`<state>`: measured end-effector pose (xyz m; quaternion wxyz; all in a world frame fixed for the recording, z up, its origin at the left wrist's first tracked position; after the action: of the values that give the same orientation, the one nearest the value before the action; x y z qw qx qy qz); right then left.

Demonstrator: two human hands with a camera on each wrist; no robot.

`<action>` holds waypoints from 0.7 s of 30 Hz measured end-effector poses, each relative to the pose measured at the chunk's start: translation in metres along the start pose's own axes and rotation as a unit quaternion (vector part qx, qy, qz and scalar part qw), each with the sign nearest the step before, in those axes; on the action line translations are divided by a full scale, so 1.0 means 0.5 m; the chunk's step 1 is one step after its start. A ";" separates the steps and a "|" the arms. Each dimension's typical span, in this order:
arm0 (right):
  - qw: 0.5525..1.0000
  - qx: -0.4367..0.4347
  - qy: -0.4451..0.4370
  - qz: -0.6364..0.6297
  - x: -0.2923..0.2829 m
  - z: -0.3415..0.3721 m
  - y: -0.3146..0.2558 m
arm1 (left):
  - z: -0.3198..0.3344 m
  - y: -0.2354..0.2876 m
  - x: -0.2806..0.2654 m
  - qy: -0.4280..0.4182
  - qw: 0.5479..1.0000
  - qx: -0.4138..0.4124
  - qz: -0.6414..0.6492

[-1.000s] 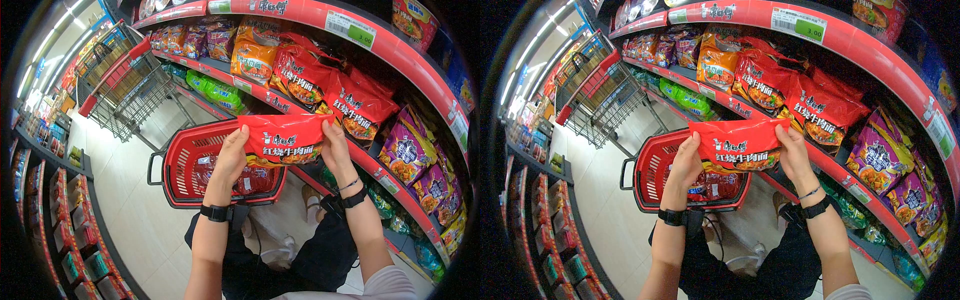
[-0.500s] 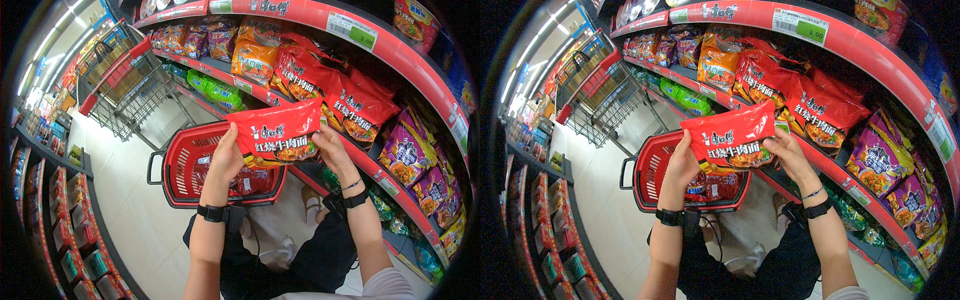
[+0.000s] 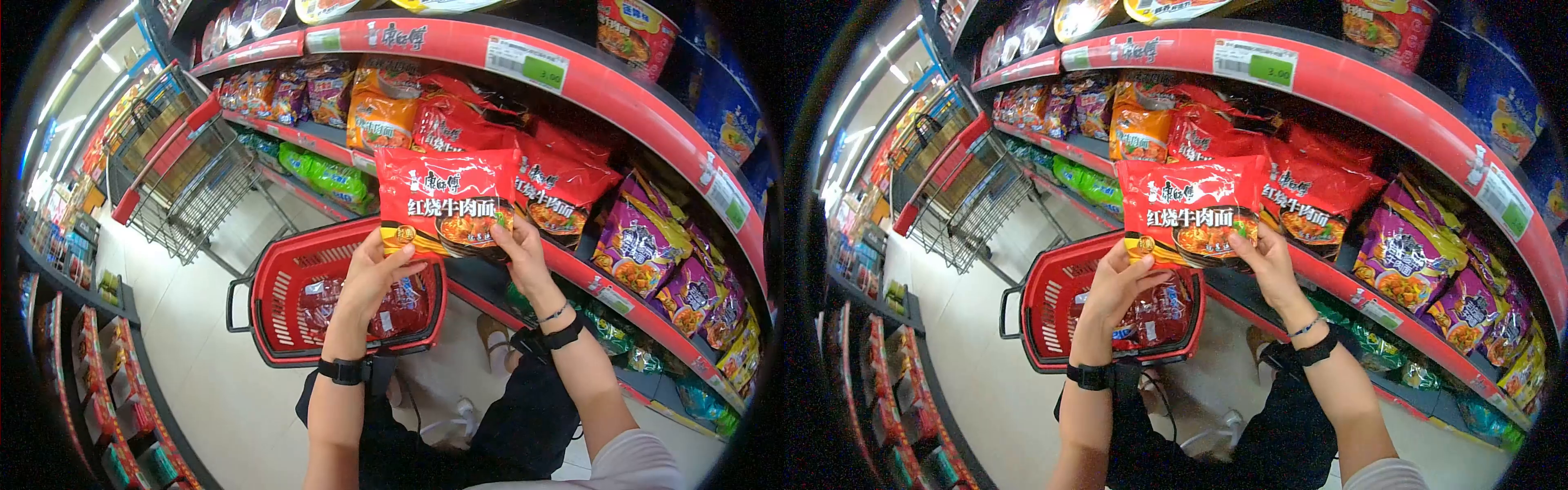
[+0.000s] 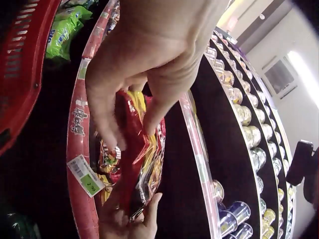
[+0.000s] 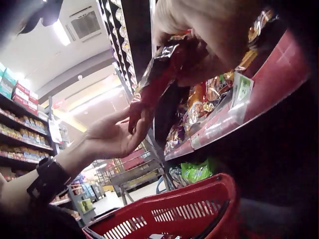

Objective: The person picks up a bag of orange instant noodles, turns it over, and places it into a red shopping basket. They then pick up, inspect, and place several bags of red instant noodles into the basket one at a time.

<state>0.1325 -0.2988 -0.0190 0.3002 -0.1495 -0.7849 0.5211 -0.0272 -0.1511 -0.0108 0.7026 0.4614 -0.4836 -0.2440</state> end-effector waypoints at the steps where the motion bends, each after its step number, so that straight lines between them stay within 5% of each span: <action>1: 0.999 -0.026 -0.001 0.030 0.002 0.004 -0.007 | -0.007 0.000 0.002 0.022 0.999 0.022 -0.010; 2: 0.992 -0.093 0.005 0.082 0.007 0.008 -0.020 | -0.014 0.002 0.004 0.045 0.998 0.044 -0.019; 5: 0.991 -0.069 -0.001 0.116 0.008 0.033 -0.050 | -0.032 0.003 0.037 0.038 0.998 0.059 -0.004; 9: 0.979 -0.143 0.132 0.057 -0.024 0.049 -0.113 | -0.061 0.009 0.128 -0.001 0.992 0.102 0.073; 14: 0.909 -0.267 0.308 0.082 -0.090 0.037 -0.223 | -0.104 -0.002 0.279 -0.112 0.964 0.146 0.190; 21: 0.962 -0.148 0.230 0.016 -0.182 -0.053 -0.290 | -0.137 -0.050 0.401 -0.168 0.964 0.109 0.176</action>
<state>0.2310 -0.3890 0.0915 0.4387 -0.3204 -0.7607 0.3552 0.1201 -0.2927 0.0509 0.5888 0.3949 -0.6920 -0.1359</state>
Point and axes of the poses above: each hand's wrist, its own z-axis away from the middle knuckle, its own x-axis out of the palm, y = z × x, the point moved 4 cm from there along -z, towards the middle knuckle, and after that the axes turned 2 degrees about -x, right-handed, at the moved point
